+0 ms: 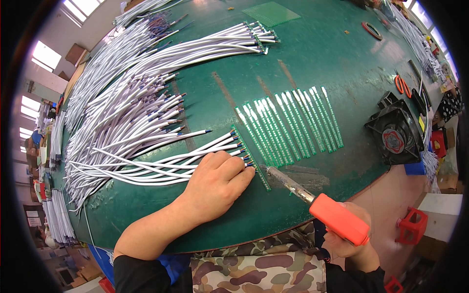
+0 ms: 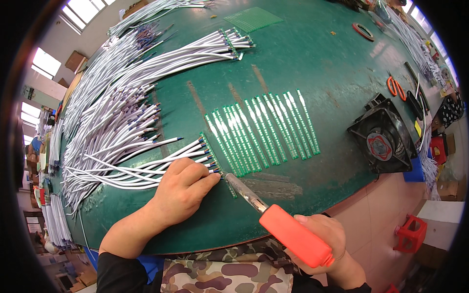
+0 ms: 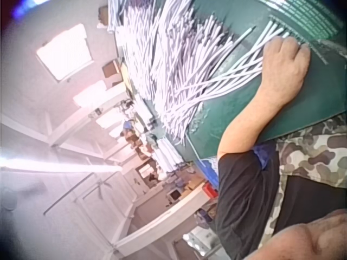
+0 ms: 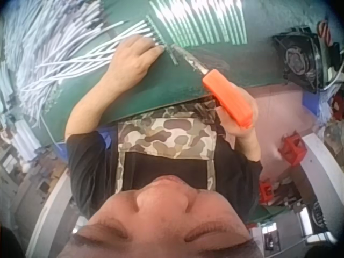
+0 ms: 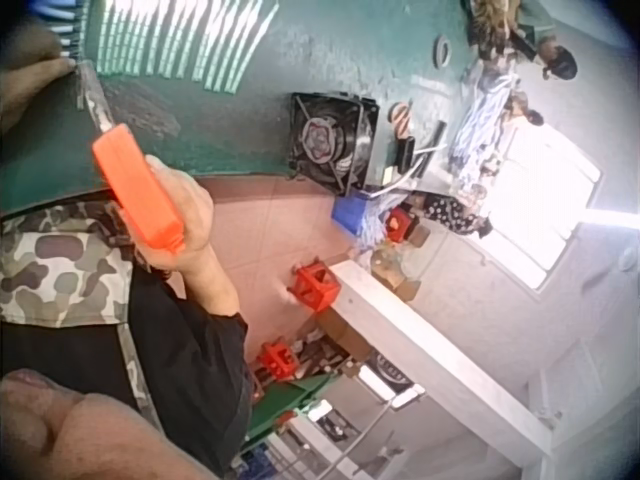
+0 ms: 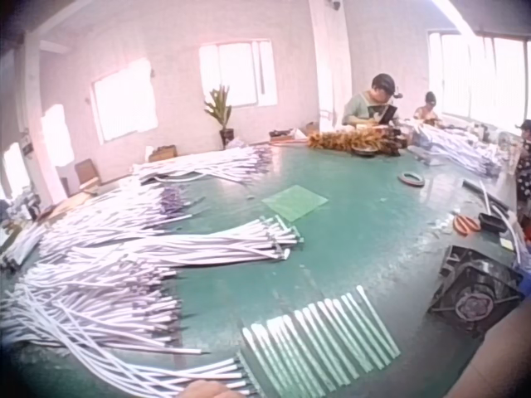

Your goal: The person attaches wires to circuit boards by hand, arranges bundles of wires on the table, and solders wires onto circuit boards using a soldering iron.

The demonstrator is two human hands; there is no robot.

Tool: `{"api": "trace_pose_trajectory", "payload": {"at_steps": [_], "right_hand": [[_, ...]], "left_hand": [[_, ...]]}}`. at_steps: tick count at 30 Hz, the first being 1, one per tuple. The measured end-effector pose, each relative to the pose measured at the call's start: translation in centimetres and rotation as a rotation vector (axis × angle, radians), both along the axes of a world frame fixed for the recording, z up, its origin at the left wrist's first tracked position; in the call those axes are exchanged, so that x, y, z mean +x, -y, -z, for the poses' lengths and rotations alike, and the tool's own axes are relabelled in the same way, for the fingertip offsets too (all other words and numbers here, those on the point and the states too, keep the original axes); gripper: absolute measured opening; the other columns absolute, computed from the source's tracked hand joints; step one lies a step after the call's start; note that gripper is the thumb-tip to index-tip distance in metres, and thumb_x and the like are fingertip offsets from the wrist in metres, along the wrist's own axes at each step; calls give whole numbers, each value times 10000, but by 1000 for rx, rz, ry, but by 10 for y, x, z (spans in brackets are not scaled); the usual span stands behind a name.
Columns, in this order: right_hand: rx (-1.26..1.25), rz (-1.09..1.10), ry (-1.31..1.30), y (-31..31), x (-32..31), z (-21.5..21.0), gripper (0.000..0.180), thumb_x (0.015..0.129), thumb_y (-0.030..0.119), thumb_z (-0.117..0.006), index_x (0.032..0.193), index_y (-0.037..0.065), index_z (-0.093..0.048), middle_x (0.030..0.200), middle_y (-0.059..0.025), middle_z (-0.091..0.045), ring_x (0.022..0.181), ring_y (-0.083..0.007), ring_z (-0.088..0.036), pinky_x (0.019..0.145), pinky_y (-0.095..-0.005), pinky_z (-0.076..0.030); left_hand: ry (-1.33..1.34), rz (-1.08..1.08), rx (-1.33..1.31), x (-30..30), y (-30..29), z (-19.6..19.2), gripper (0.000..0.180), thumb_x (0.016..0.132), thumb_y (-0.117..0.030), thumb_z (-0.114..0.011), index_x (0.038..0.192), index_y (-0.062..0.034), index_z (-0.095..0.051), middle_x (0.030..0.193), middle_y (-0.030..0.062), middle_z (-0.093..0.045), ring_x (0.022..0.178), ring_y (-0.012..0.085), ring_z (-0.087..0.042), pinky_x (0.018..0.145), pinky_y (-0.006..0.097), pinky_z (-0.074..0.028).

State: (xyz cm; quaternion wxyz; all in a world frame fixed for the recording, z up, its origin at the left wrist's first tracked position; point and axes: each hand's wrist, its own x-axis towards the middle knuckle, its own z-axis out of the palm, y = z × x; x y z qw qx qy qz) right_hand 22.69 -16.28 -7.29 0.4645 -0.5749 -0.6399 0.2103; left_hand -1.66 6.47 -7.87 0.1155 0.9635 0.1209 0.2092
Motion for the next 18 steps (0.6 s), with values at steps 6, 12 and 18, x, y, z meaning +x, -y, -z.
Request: {"api": "trace_pose_trajectory", "payload": {"at_steps": [6, 12, 18], "right_hand": [[27, 142, -72, -3, -9, -1, 182, 803, 193, -725, 889, 40, -678, 748, -55, -639, 611, -218, -622, 557, -321, -483], [-1, -8, 0, 20, 9, 16, 528, 735, 164, -775, 1190, -43, -606, 871, -145, -697, 647, -283, -653, 578, -365, -508], [-191, 180, -313, 33, 4, 16, 323, 884, 195, -719, 1099, -42, -670, 965, -140, -696, 645, -145, -626, 596, -276, -525]], "left_hand": [[9, -15, 17, -2, 1, -2, 310, 726, -51, -670, 1034, -36, -712, 905, 58, -610, 813, 253, -584, 732, 383, -473], [-2, -5, 0, -2, 2, 2, 280, 761, -87, -669, 1036, -49, -708, 905, 52, -605, 812, 238, -577, 725, 380, -470], [106, -74, -2, -19, -6, -19, 260, 788, -50, -726, 1045, -48, -691, 933, 73, -615, 850, 272, -601, 753, 419, -491]]}}
